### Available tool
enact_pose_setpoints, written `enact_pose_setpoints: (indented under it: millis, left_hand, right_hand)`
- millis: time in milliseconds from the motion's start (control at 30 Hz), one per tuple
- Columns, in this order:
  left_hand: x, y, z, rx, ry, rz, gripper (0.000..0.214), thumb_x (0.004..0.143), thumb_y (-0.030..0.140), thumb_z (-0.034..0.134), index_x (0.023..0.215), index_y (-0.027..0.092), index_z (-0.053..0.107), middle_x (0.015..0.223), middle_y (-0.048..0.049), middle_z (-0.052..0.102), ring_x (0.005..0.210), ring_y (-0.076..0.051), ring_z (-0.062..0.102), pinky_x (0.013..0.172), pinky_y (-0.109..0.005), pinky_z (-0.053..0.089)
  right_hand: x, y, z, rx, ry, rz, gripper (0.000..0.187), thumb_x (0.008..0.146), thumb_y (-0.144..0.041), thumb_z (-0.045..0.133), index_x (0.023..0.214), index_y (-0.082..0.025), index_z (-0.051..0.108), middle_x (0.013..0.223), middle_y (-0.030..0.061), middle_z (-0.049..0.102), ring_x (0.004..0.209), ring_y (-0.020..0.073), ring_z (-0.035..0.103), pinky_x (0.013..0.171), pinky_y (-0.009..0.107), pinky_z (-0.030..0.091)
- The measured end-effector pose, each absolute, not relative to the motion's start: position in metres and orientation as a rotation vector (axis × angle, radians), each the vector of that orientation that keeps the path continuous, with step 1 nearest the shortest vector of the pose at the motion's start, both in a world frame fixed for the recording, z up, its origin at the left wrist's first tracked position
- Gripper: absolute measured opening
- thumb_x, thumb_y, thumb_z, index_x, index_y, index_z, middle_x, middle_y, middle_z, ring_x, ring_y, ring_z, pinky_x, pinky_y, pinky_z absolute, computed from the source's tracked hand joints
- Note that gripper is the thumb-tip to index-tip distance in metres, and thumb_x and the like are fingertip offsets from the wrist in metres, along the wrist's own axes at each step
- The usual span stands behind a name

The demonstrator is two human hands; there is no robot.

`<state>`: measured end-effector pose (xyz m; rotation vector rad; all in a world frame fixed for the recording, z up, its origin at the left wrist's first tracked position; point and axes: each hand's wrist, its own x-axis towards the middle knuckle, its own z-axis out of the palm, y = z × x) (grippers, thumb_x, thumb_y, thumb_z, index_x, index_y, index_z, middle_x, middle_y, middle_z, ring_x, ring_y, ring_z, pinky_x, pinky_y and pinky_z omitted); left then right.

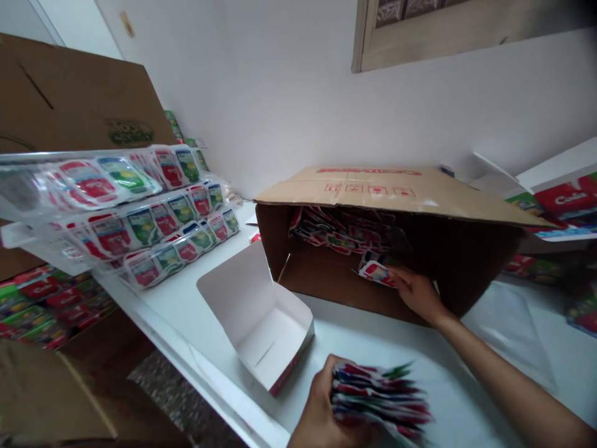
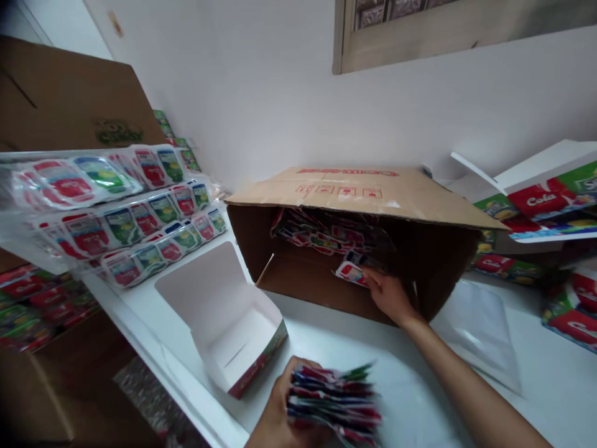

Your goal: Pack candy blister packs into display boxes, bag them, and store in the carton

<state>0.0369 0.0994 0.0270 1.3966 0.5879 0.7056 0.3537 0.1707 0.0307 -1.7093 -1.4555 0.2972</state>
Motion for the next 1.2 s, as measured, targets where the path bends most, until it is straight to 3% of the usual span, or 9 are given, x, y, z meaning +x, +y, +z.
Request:
enact_pose_setpoints:
  millis: [133, 300, 400, 467, 667, 800, 933, 1033, 1200]
  left_hand:
    - [0.039, 0.097, 0.031, 1.521, 0.613, 0.715, 0.054, 0.056, 0.021, 0.083, 0.1, 0.017, 0.052, 0.098, -0.0061, 0.071, 0.087, -0.023, 0.067, 0.075, -0.03, 0.051]
    - [0.038, 0.099, 0.026, 1.6, 0.63, 0.762, 0.058, 0.057, 0.029, 0.084, 0.103, 0.018, 0.052, 0.101, -0.0071, 0.067, 0.096, -0.026, 0.064, 0.082, -0.036, 0.052]
    - [0.037, 0.099, 0.023, 1.763, 0.643, 0.882, 0.056, 0.051, 0.031, 0.087, 0.098, 0.018, 0.058, 0.133, -0.0133, 0.051, 0.135, -0.036, 0.036, 0.108, -0.045, 0.037]
    - [0.037, 0.098, 0.021, 1.802, 0.633, 0.896, 0.057, 0.051, 0.032, 0.087, 0.099, 0.019, 0.058, 0.141, -0.0128, 0.043, 0.143, -0.038, 0.023, 0.113, -0.049, 0.03]
    - [0.039, 0.095, 0.019, 1.587, 0.637, 0.792, 0.095, 0.051, 0.024, 0.087, 0.127, 0.022, 0.031, 0.12, -0.0108, 0.059, 0.108, -0.028, 0.061, 0.095, -0.042, 0.049]
    - [0.04, 0.094, 0.025, 1.56, 0.656, 0.759, 0.113, 0.051, 0.021, 0.087, 0.14, 0.022, 0.018, 0.108, -0.0056, 0.064, 0.099, -0.023, 0.064, 0.095, -0.038, 0.049]
    - [0.038, 0.094, 0.031, 1.579, 0.642, 0.713, 0.094, 0.055, 0.021, 0.085, 0.136, 0.02, 0.036, 0.113, -0.0066, 0.066, 0.1, -0.024, 0.065, 0.093, -0.034, 0.05]
    - [0.037, 0.094, 0.034, 1.586, 0.572, 0.703, 0.073, 0.059, 0.021, 0.083, 0.124, 0.02, 0.05, 0.115, -0.0062, 0.067, 0.104, -0.025, 0.064, 0.093, -0.033, 0.05]
    - [0.037, 0.096, 0.034, 1.547, 0.539, 0.692, 0.07, 0.058, 0.023, 0.084, 0.121, 0.019, 0.052, 0.11, -0.0056, 0.067, 0.1, -0.024, 0.065, 0.088, -0.032, 0.052]
  right_hand:
    - [0.327, 0.118, 0.022, -1.593, -1.296, 0.497, 0.04, 0.088, -0.05, 0.044, 0.105, -0.019, 0.064, 0.091, 0.0082, 0.073, 0.082, 0.0253, 0.067, 0.077, 0.038, 0.053]
    - [0.286, 0.061, 0.018, -1.305, -1.113, 0.973, 0.021, 0.084, -0.039, 0.054, 0.088, -0.02, 0.062, 0.093, 0.0063, 0.07, 0.083, 0.0222, 0.064, 0.075, 0.032, 0.05]
    - [0.277, 0.042, 0.02, -1.176, -1.03, 1.229, 0.018, 0.084, -0.038, 0.055, 0.084, -0.02, 0.059, 0.097, 0.0058, 0.067, 0.087, 0.0213, 0.061, 0.074, 0.031, 0.047]
    - [0.274, 0.037, 0.022, -1.119, -1.051, 1.304, 0.022, 0.085, -0.041, 0.054, 0.085, -0.02, 0.06, 0.095, 0.0066, 0.066, 0.084, 0.0212, 0.059, 0.071, 0.03, 0.045]
    - [0.264, 0.041, 0.021, -1.051, -1.014, 1.435, 0.044, 0.093, -0.055, 0.033, 0.079, -0.021, 0.058, 0.071, 0.0028, 0.061, 0.062, 0.0168, 0.055, 0.061, 0.029, 0.044]
    - [0.292, 0.082, 0.023, -1.68, -1.537, 0.852, 0.052, 0.091, -0.062, 0.031, 0.091, -0.021, 0.063, 0.096, 0.0097, 0.069, 0.088, 0.0239, 0.063, 0.08, 0.035, 0.049]
    - [0.334, 0.128, 0.022, -2.054, -1.548, 0.33, 0.075, 0.071, -0.064, 0.061, 0.126, -0.014, 0.054, 0.138, 0.0215, 0.049, 0.13, 0.0423, 0.038, 0.103, 0.051, 0.032]
    - [0.345, 0.133, 0.011, -2.138, -1.578, 0.242, 0.065, 0.074, -0.056, 0.061, 0.119, -0.01, 0.06, 0.13, 0.0254, 0.055, 0.126, 0.0456, 0.04, 0.103, 0.055, 0.031]
    - [0.331, 0.096, 0.0, -2.017, -1.706, 0.266, 0.031, 0.09, -0.036, 0.045, 0.1, -0.016, 0.066, 0.109, 0.0202, 0.067, 0.108, 0.0351, 0.057, 0.095, 0.047, 0.039]
